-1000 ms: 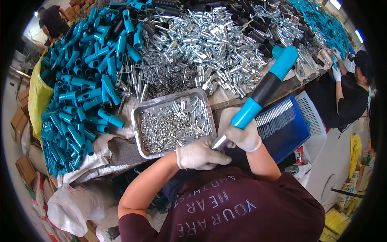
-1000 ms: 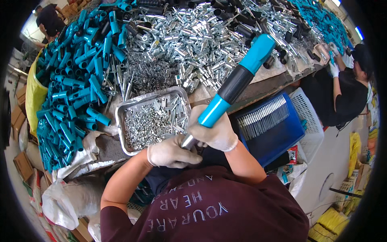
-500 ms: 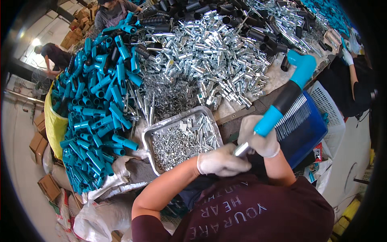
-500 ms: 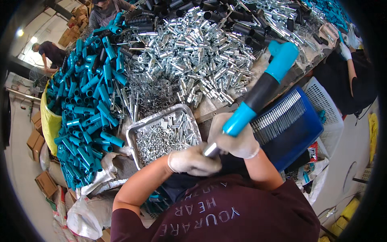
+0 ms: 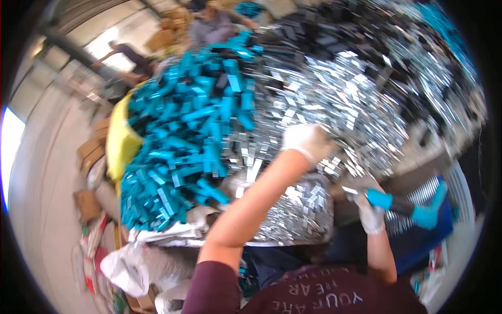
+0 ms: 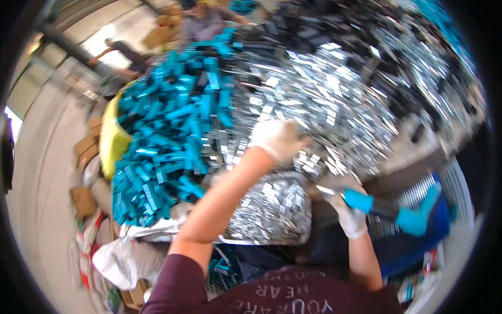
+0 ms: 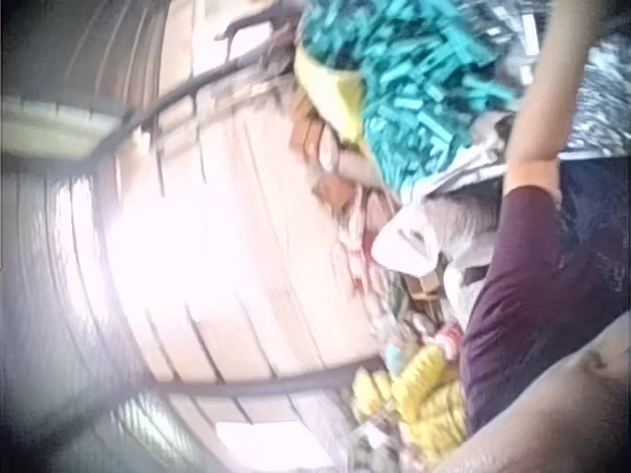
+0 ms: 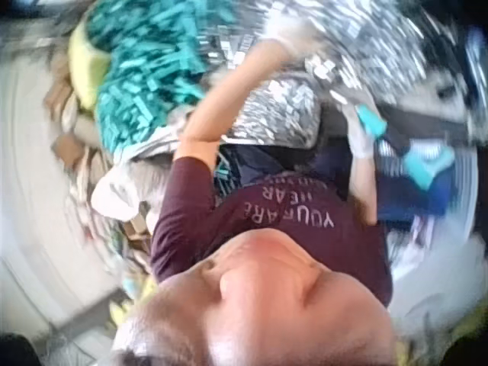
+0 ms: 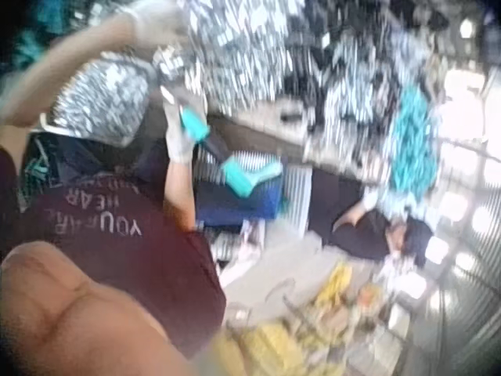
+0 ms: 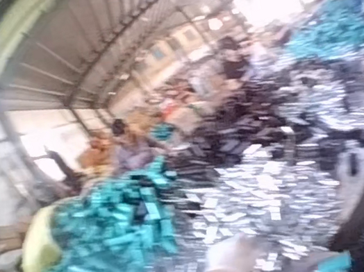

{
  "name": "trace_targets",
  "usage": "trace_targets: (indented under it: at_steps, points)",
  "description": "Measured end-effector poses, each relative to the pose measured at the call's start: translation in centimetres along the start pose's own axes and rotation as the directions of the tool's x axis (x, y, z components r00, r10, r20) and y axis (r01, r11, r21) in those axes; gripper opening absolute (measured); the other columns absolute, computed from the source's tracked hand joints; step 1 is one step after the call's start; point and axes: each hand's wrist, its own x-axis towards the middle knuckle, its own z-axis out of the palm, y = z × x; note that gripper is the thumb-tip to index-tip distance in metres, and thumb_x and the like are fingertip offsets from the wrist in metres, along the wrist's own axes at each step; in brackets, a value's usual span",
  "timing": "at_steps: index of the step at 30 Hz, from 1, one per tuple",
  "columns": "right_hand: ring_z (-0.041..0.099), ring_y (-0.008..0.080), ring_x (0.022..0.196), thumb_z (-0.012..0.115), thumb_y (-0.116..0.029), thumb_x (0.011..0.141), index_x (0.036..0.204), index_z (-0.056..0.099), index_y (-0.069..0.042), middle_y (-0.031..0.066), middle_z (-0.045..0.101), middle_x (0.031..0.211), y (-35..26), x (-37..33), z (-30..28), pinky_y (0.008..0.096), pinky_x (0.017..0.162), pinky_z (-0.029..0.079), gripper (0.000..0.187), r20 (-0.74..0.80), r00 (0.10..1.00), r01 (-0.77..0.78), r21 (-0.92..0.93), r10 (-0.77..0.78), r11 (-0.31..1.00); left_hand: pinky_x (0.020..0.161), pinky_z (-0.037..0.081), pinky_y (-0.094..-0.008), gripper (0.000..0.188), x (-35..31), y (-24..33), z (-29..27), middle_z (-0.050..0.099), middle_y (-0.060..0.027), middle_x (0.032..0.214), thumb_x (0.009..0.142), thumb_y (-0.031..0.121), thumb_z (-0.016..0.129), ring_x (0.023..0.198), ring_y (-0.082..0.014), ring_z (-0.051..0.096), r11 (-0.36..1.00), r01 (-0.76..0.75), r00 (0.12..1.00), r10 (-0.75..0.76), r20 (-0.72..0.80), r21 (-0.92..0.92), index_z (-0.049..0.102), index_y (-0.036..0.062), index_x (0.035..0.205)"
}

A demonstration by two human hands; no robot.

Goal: Assembling small metal and plastic hardware components at a workbench.

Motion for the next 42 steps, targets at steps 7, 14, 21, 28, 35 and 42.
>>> trace_targets:
  at_steps: [7, 14, 21, 28, 35, 42]
  points:
    - [0.062, 0.0176, 0.085, 0.068, -0.009, 0.082, 0.094, 0.065, 0.003, 0.0109, 0.066, 0.092, 0.0, -0.2, 0.4, 0.0303, 0.077, 0.050, 0.018, -0.030, 0.993, -0.117, -0.174, 0.114, 0.978, 0.076, 0.053, -0.0427, 0.009, 7.2, -3.2, 3.1, 0.067, -0.0132, 0.090, 0.083, 0.011, 0.058, 0.090, -0.0307, 0.068, 0.990, -0.014, 0.937, 0.063, -0.344, 0.141, 0.064, 0.0076, 0.090]
    - [0.062, 0.0194, 0.085, 0.068, -0.010, 0.082, 0.094, 0.065, 0.003, 0.0112, 0.065, 0.093, 0.4, 0.4, 0.0, 0.0322, 0.080, 0.049, 0.018, 0.016, 0.998, -0.050, -0.280, 0.056, 0.959, 0.077, 0.053, -0.0407, 0.010, 7.2, -4.8, 4.4, 0.065, -0.0097, 0.092, 0.083, 0.008, 0.057, 0.090, -0.0277, 0.067, 0.955, -0.197, 0.839, 0.282, -0.466, 0.223, 0.066, 0.0102, 0.087]
    - [0.062, 0.0164, 0.084, 0.066, -0.012, 0.084, 0.098, 0.065, 0.003, 0.0090, 0.066, 0.094, 0.3, 0.0, 1.0, 0.0293, 0.076, 0.049, 0.021, 0.003, 0.998, -0.066, -0.212, 0.068, 0.975, 0.069, 0.055, -0.0396, 0.009, 6.8, -5.4, 5.9, 0.065, -0.0094, 0.088, 0.082, 0.011, 0.056, 0.083, -0.0268, 0.068, 0.967, -0.141, 0.825, 0.232, -0.515, 0.210, 0.065, 0.0110, 0.085]
    - [0.065, 0.0170, 0.087, 0.060, -0.008, 0.092, 0.113, 0.059, 0.002, 0.0103, 0.066, 0.101, 1.6, -1.3, -0.6, 0.0295, 0.073, 0.054, 0.024, -0.039, 0.998, -0.055, -0.081, 0.052, 0.995, 0.076, 0.052, -0.0443, 0.023, -6.6, -0.6, 3.9, 0.066, -0.0229, 0.095, 0.095, 0.021, 0.061, 0.092, -0.0393, 0.066, 0.665, -0.324, 0.907, 0.016, -0.421, -0.673, 0.054, 0.0008, 0.104]
    - [0.065, 0.0221, 0.090, 0.059, -0.007, 0.086, 0.108, 0.059, 0.004, 0.0143, 0.065, 0.101, 0.3, -3.5, 2.8, 0.0353, 0.082, 0.053, 0.025, 0.002, 0.990, -0.137, 0.248, 0.141, 0.959, 0.082, 0.048, -0.0331, 0.029, -17.4, 0.4, 7.1, 0.063, -0.0134, 0.096, 0.095, 0.018, 0.062, 0.089, -0.0179, 0.062, 0.384, -0.208, 0.971, -0.030, -0.238, -0.899, 0.055, 0.0010, 0.118]
    - [0.064, 0.0220, 0.085, 0.063, -0.007, 0.074, 0.095, 0.064, 0.006, 0.0148, 0.066, 0.092, -2.6, -4.0, 5.3, 0.0337, 0.078, 0.052, 0.025, 0.056, 0.997, -0.058, 0.179, 0.049, 0.982, 0.067, 0.049, -0.0337, 0.027, -20.0, 0.1, 6.2, 0.061, -0.0098, 0.076, 0.098, 0.026, 0.057, 0.070, -0.0201, 0.063, 0.447, -0.130, 0.974, -0.109, -0.198, -0.885, 0.060, -0.0004, 0.104]
